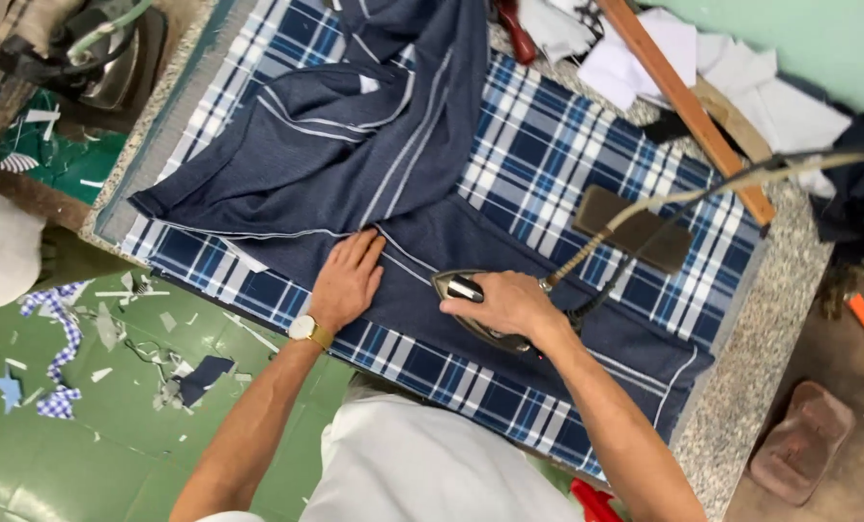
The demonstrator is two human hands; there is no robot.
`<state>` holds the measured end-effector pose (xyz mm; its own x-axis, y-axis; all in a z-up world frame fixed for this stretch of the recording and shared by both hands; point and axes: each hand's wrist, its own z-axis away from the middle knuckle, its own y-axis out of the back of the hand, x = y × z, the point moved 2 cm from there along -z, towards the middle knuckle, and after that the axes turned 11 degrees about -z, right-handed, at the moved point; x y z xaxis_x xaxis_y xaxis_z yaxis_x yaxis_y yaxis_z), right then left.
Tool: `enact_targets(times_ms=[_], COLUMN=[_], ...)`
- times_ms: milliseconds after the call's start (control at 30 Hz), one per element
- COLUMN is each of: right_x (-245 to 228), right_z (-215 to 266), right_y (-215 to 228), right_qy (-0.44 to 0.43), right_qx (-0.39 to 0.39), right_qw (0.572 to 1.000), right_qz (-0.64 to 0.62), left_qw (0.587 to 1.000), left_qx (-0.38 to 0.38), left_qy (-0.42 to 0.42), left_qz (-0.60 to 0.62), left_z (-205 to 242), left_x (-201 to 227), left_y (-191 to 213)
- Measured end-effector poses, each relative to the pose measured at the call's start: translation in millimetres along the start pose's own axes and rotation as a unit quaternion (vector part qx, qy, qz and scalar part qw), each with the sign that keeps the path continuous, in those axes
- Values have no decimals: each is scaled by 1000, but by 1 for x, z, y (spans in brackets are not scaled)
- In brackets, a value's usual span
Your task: The person irons a dark blue garment on a plaid-covered workbench, using a steam iron and a pressing block. They repeatedly reposition the garment, use a curved pressing ham for curved areas, and place a white cloth over sections before ironing.
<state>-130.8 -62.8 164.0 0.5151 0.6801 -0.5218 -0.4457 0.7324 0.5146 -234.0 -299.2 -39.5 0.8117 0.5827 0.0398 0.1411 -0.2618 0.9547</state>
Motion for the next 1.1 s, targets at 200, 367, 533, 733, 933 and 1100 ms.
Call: enact_targets(times_ms=[200, 367, 533, 733, 933, 1100], right_x=[16, 36, -87, -110, -31, 0], right_z=[-131, -264, -247, -210, -245, -267], right_y=[33, 30, 33, 61, 26, 0], right_qy=[33, -20, 70, 342, 35, 111], right_qx=[128, 222, 258, 20, 19, 159], right_qw=[983, 934, 884, 886, 999, 979], right_qz=[-129, -279, -384, -312, 9, 58], left_qw=[999, 998, 998, 996, 996, 994], left_qx=[-11, -12, 11, 8, 25, 37], left_qy=[36, 56, 65, 79, 86, 99], left_qz=[9, 10, -4, -27, -17, -38], left_z=[5, -1, -2, -4, -3, 0], left_x=[1, -5, -6, -4, -6, -5], left_y=[-1, -6, -7, -7, -10, -7])
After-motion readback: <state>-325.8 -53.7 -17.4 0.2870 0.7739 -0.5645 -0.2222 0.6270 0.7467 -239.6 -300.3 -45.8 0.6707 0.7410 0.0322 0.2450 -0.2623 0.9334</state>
